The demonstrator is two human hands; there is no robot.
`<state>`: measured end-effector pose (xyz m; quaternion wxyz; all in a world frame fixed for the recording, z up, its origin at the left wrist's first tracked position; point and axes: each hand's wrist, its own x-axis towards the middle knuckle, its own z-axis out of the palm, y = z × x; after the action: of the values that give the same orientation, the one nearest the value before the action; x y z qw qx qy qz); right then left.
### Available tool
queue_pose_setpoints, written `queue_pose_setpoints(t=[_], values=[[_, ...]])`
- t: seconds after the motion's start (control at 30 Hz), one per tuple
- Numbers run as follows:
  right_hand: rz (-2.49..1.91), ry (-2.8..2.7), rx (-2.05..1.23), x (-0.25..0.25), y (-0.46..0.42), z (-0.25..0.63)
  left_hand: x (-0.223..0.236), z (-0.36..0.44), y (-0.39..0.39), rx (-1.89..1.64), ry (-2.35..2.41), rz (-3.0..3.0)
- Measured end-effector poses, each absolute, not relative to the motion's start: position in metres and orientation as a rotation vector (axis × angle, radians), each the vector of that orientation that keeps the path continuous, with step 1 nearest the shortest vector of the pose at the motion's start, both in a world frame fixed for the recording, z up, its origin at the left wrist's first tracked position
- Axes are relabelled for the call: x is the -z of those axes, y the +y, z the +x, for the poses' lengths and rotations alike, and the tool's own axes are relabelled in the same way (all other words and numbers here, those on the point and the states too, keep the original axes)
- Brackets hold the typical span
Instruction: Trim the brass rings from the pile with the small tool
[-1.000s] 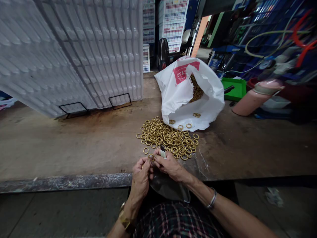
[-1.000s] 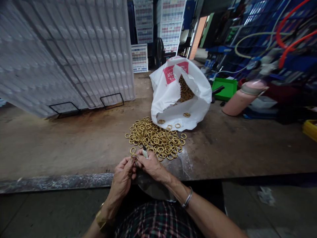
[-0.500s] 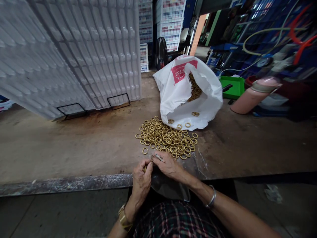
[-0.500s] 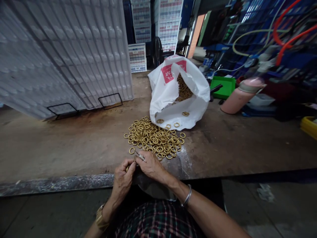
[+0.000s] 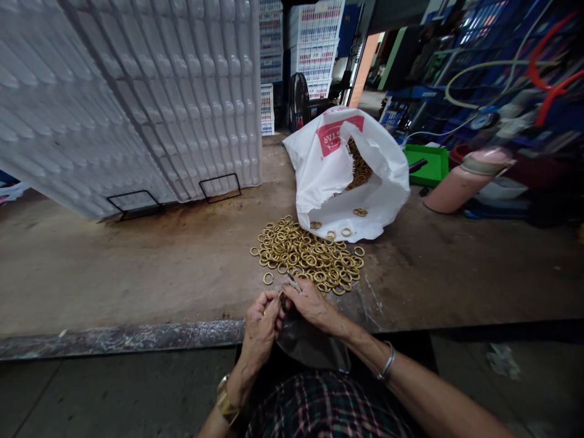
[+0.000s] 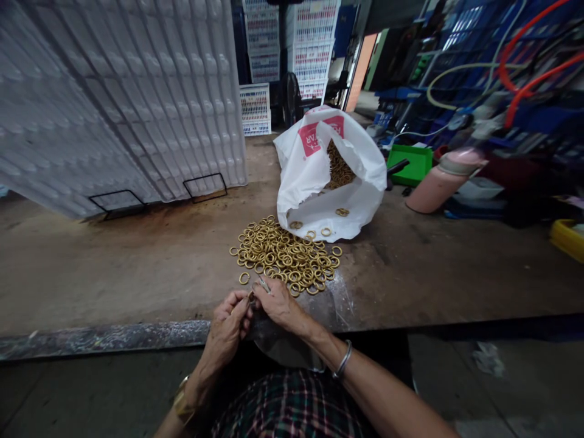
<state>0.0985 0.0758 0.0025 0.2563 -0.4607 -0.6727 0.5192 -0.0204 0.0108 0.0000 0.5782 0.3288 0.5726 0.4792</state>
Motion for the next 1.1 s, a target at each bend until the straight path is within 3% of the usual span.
queue_pose_setpoints(t=[0.4, 0.73, 1.1], values=[[-1.189, -1.960, -1.220, 0.005, 0.075, 0.099, -0.001, -0.020, 0.012, -1.069, 1.340, 0.790], [-1.198, -1.859, -1.338, 0.005, 0.076, 0.097, 0.002, -0.019, 0.012, -1.116, 1.307, 0.764], [-1.278, -2.430, -0.726, 0.011, 0.068, 0.105, 0.008, -0.020, 0.010, -1.155, 1.303, 0.722]])
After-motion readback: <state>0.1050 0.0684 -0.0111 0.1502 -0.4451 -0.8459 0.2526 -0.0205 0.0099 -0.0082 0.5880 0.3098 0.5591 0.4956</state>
